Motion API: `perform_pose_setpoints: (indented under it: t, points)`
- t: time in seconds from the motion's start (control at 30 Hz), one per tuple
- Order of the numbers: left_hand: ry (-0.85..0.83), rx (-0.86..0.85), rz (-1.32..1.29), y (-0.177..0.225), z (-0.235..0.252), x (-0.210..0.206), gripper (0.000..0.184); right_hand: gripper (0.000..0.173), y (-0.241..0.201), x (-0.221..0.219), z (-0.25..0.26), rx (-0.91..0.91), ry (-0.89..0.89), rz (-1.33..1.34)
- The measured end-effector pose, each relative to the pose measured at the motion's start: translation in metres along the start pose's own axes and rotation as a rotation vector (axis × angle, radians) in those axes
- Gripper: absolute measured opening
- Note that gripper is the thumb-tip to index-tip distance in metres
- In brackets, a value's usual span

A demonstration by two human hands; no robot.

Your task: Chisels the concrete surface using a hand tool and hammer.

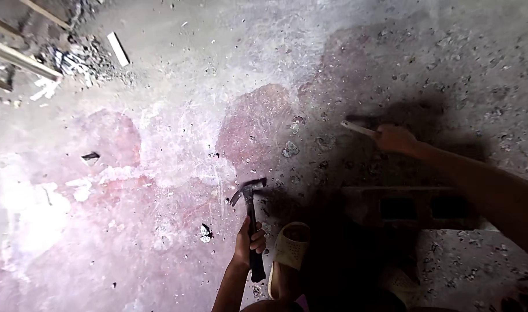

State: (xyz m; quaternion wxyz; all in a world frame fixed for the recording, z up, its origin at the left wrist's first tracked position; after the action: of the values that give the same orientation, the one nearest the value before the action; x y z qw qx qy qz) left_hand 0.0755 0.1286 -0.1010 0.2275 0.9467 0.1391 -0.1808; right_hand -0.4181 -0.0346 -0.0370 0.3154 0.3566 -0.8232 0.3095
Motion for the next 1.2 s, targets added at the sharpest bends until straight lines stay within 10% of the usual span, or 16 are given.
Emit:
perform_pose_setpoints:
  t: [0.27, 0.4, 0.87, 1.2]
  points:
    - [0.062, -0.002, 0.107, 0.007, 0.001, -0.01, 0.065, 0.042, -0.124, -0.081, -0.004, 0.641, -0.063, -0.132]
    - [0.013, -0.021, 0.031, 0.004, 0.007, -0.016, 0.066, 0.048, -0.145, -0.102, 0.024, 0.595, -0.045, -0.09]
    - [0.047, 0.076, 0.201, 0.031, 0.01, -0.012, 0.067, 0.067, 0.199, 0.066, 0.031, -0.425, 0.205, 0.088]
    - [0.445, 0.057, 1.036, 0.092, 0.001, -0.084, 0.052, 0.039, -0.005, -0.027, 0.021, 0.215, 0.033, 0.25]
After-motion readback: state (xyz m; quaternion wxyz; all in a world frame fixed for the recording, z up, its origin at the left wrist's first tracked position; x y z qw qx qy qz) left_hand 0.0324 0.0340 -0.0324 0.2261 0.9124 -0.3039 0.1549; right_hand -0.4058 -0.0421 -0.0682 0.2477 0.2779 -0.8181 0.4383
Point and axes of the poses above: each hand's wrist, its own z-axis towards the middle knuckle, its own x-axis out of the back of the hand, y = z × x, the point moved 6 cm from there along z, towards the middle knuckle, and after that the axes turned 12 degrees about z, right-handed, at the moved point
